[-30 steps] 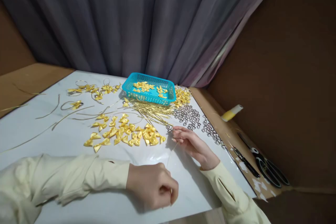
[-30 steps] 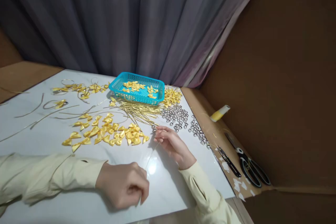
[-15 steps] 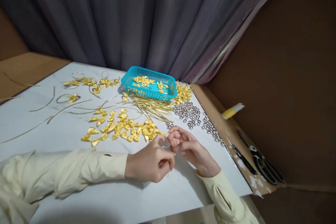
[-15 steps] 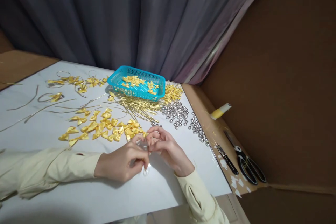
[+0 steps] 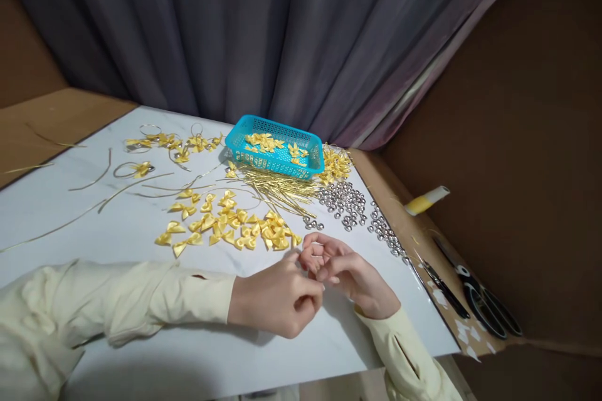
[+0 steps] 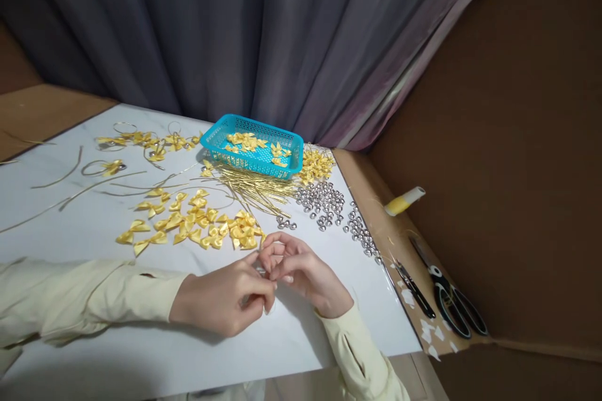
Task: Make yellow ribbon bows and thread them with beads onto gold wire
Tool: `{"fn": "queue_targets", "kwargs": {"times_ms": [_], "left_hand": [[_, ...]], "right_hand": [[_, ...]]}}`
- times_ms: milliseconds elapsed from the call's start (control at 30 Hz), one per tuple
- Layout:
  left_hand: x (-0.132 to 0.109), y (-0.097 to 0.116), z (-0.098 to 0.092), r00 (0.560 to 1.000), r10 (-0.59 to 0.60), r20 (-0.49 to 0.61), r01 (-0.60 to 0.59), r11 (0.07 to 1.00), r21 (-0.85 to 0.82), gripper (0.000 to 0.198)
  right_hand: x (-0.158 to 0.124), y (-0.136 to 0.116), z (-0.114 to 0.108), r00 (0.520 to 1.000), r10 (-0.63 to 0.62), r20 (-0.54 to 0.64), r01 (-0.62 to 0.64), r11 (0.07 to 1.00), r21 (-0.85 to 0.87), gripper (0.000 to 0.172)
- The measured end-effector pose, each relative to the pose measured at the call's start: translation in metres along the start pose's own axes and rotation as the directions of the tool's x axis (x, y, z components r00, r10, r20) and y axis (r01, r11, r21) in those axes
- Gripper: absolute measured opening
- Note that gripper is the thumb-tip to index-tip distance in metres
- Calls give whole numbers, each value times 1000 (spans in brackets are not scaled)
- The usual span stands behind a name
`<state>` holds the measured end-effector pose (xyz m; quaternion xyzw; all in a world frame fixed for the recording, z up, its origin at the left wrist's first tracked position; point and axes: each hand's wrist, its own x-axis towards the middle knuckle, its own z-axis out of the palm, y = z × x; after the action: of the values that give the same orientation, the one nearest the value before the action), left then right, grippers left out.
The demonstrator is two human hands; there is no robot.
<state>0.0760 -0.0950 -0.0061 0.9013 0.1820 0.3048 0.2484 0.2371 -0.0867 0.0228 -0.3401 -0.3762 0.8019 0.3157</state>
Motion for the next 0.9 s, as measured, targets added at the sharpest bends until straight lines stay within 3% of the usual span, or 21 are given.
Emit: {"fn": "queue_targets", "kwargs": {"times_ms": [100, 233, 467, 767, 900], "left_hand": [[0, 2, -1, 1000, -2, 22, 1, 1000, 16, 20], [0, 1, -1, 996, -9, 91, 2, 997, 71, 19], [-5, -1, 2, 983, -66, 174, 44, 991, 123, 17], [-9, -5, 5, 974, 16, 227, -79, 960, 270, 15], [-12, -9, 6, 982, 120, 146, -170, 896, 410, 13]], "right_hand": [[-2, -3, 4, 1000, 12, -3, -13, 999, -40, 26], [-10, -5, 7, 996, -13, -93, -5, 981, -192, 29], [-18, -1, 12, 978, -65, -200, -45, 866, -499, 31], [-14, 3, 10, 970, -26, -240, -154, 700, -697, 39], [-15, -3, 6, 967, -58, -248, -152, 650, -745, 36]]}}
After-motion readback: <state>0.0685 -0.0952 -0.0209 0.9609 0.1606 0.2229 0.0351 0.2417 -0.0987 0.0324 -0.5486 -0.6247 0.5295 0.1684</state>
